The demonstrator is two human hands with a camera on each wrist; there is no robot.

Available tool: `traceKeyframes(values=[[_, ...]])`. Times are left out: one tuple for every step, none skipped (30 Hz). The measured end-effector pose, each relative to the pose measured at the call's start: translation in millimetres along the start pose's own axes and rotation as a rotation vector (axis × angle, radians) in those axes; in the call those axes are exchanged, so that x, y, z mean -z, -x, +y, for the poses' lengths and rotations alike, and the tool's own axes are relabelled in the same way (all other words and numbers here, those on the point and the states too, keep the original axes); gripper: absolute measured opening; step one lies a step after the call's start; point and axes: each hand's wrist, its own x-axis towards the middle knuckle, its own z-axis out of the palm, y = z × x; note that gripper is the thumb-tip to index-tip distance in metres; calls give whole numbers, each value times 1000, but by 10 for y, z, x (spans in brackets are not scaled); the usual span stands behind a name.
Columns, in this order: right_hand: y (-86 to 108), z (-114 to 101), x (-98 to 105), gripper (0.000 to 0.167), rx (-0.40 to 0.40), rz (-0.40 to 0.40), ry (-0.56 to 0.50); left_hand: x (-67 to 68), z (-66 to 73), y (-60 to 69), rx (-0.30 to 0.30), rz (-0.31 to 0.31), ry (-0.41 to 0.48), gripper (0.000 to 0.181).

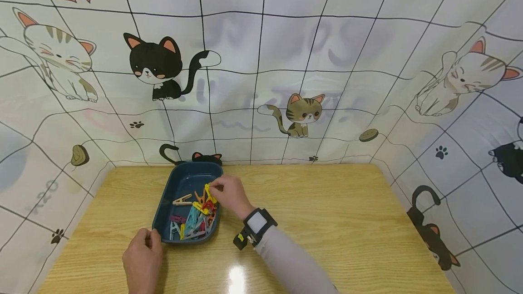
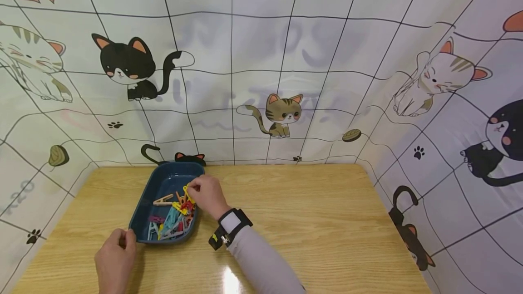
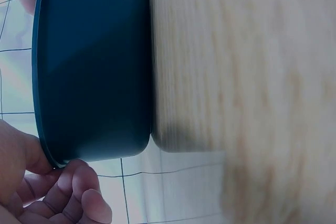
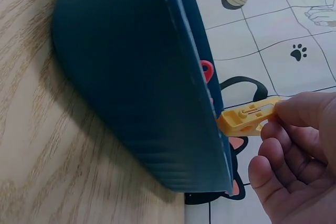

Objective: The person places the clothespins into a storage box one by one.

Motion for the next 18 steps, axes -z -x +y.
traceKeyframes(values=[[-1, -3, -5, 8, -4, -4, 3, 1, 2, 1, 2, -2, 0, 25], [-1, -8, -8, 8, -11, -7, 5, 1, 3, 2, 4, -3, 0, 25], [-2, -10, -12, 8, -15, -10, 8, 2, 4, 3, 5, -4, 1, 25], [-3, -13, -16, 8, -15, -11, 12, 2, 5, 4, 6, -6, 0, 25], [-5, -17, -18, 8, -19, -13, 14, 2, 6, 5, 6, -6, 1, 25], [-5, -20, -20, 7, -21, -14, 17, 2, 7, 7, 6, -6, 1, 25], [-6, -22, -21, 7, -27, -17, 16, 2, 7, 8, 5, -5, 1, 25], [-6, -20, -23, 7, -30, -17, 16, 2, 8, 9, 3, -4, 1, 25], [-6, -20, -22, 7, -32, -17, 18, 2, 8, 10, 1, -2, 2, 25], [-3, -21, -19, 7, -35, -18, 17, 2, 8, 11, 1, -2, 3, 25], [-1, -19, -14, 7, -39, -18, 16, 2, 8, 11, -1, 0, 2, 25], [2, -16, -8, 8, -40, -18, 17, 3, 6, 11, -1, 1, 2, 25], [5, -9, -1, 7, -37, -14, 16, 3, 5, 11, -1, 1, 1, 25], [8, -7, 10, 7, -35, -12, 16, 3, 4, 11, -2, 1, 2, 25], [13, -8, 24, 8, -32, -10, 14, 4, 2, 11, -3, 0, 3, 25], [17, -7, 38, 8, -28, -7, 9, 3, 0, 11, -5, 2, 3, 25], [22, -5, 54, 8, -28, -5, 7, 0, -1, 10, -10, 5, 3, 25], [26, -5, 73, 8, -26, 0, 5, -2, -2, 10, -14, 7, 5, 25]])
